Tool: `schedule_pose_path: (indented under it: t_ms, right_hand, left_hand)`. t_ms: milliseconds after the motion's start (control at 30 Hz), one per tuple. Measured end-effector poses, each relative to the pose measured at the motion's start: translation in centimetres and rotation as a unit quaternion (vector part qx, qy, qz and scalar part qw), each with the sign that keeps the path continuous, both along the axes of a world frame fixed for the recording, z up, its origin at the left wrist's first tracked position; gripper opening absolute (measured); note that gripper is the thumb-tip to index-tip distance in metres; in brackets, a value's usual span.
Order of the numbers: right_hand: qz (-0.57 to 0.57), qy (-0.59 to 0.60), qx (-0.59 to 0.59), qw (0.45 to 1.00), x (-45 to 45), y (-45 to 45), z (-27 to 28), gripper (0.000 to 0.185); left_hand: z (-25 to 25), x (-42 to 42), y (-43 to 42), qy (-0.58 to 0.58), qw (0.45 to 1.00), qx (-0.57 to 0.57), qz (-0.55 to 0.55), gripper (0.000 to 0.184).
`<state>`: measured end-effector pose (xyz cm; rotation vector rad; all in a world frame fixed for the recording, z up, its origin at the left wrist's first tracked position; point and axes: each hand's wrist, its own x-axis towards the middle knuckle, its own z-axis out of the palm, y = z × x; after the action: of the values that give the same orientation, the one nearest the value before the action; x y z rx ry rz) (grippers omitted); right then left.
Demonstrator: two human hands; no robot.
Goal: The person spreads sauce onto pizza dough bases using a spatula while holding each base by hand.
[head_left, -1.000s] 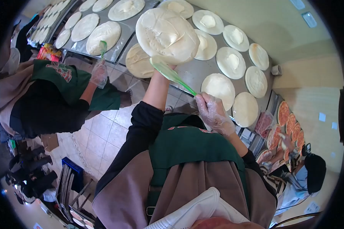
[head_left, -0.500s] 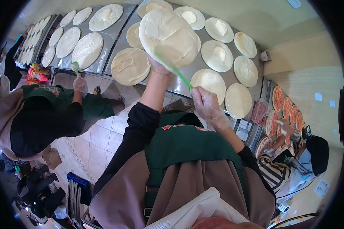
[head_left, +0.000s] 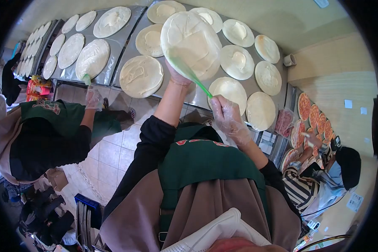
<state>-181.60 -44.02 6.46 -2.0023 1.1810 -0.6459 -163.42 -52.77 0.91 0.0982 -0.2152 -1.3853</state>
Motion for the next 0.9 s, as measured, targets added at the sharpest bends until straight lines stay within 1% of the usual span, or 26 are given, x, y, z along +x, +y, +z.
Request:
schedule_pose_path:
  t_ms: [67,133,200,233,300,333,367,400,467,500,533,567,600,633,700,733,767,800,833,900]
  right_hand:
    - [0.002,-0.004,-0.017,1.0,-0.1,-0.2,0.3,0.023]
    - [0.004,-0.007,-0.035,0.999,-0.2,-0.8,0.8,0.023]
    - [-0.095,-0.011,0.008,0.995,0.0,-1.8,1.3,0.023]
    - [-0.095,-0.011,0.007,0.995,0.2,-1.7,1.2,0.023]
    - [-0.091,-0.008,0.04,0.995,0.9,-1.2,0.7,0.024]
    - [-0.057,-0.006,-0.01,0.998,0.9,-0.6,0.0,0.024]
    - [-0.058,-0.006,-0.01,0.998,0.7,-0.1,0.0,0.024]
    - [-0.022,0.01,-0.02,1.0,0.5,0.3,0.1,0.024]
    - [0.034,0.025,-0.054,0.998,0.3,0.6,0.6,0.023]
    - [0.034,0.026,-0.053,0.998,0.2,0.5,1.1,0.023]
    - [0.004,0.033,-0.054,0.998,0.1,0.1,1.5,0.023]
    - [-0.025,0.042,-0.056,0.997,0.0,-0.4,1.9,0.023]
    - [-0.055,0.023,-0.075,0.995,0.1,-1.0,2.1,0.022]
    - [-0.055,0.023,-0.076,0.995,0.1,-1.5,2.4,0.022]
    - [-0.037,0.07,-0.125,0.989,-0.2,-2.0,2.9,0.022]
    - [-0.039,0.069,-0.128,0.989,-0.6,-1.8,3.1,0.022]
    - [0.01,0.094,-0.138,0.986,-1.0,-1.4,3.2,0.019]
    - [0.06,0.119,-0.148,0.98,-1.4,-1.0,3.3,0.016]
    - [0.059,0.117,-0.149,0.98,-1.7,-0.7,3.3,0.016]
    - [0.104,0.115,-0.157,0.975,-2.3,-0.4,3.0,0.016]
  left_hand:
    - [-0.6,0.3,0.1,-0.014,1.0,-0.005,-0.009,0.063]
    - [0.1,0.2,0.5,-0.026,0.999,-0.011,-0.019,0.063]
    - [1.0,-0.4,1.0,-0.03,0.999,0.008,0.01,0.062]
    - [1.1,-0.6,1.0,-0.029,0.999,0.007,0.009,0.062]
    - [1.2,-0.7,1.0,-0.07,0.997,0.005,0.022,0.062]
    - [0.7,-0.5,1.0,-0.07,0.997,0.004,0.021,0.062]
    - [-0.2,-0.1,0.9,-0.01,0.998,-0.06,-0.035,0.062]
    - [-0.6,0.2,1.1,0.051,0.987,-0.122,-0.092,0.062]
    - [-1.2,0.4,1.3,0.059,0.982,-0.143,-0.11,0.062]
    - [-0.7,0.4,1.7,0.065,0.976,-0.162,-0.128,0.063]
    - [-0.2,0.3,1.9,0.066,0.976,-0.161,-0.13,0.063]
    - [0.4,0.2,2.0,-0.009,0.993,-0.085,-0.079,0.063]
    - [1.0,0.0,2.2,-0.085,0.996,-0.008,-0.027,0.064]
    - [1.1,-0.1,2.3,-0.085,0.996,-0.01,-0.027,0.064]
    - [1.4,-0.3,2.4,-0.107,0.993,0.043,-0.033,0.062]
    - [0.7,-0.3,2.2,-0.109,0.993,0.04,-0.034,0.062]
    - [-0.6,-0.3,2.1,-0.058,0.996,-0.012,-0.07,0.061]
    - [-0.6,-0.2,2.3,-0.007,0.992,-0.064,-0.105,0.059]
    - [-0.5,-0.1,2.5,-0.009,0.992,-0.065,-0.106,0.059]
    - [-0.1,-0.1,3.2,-0.099,0.994,-0.028,-0.048,0.058]
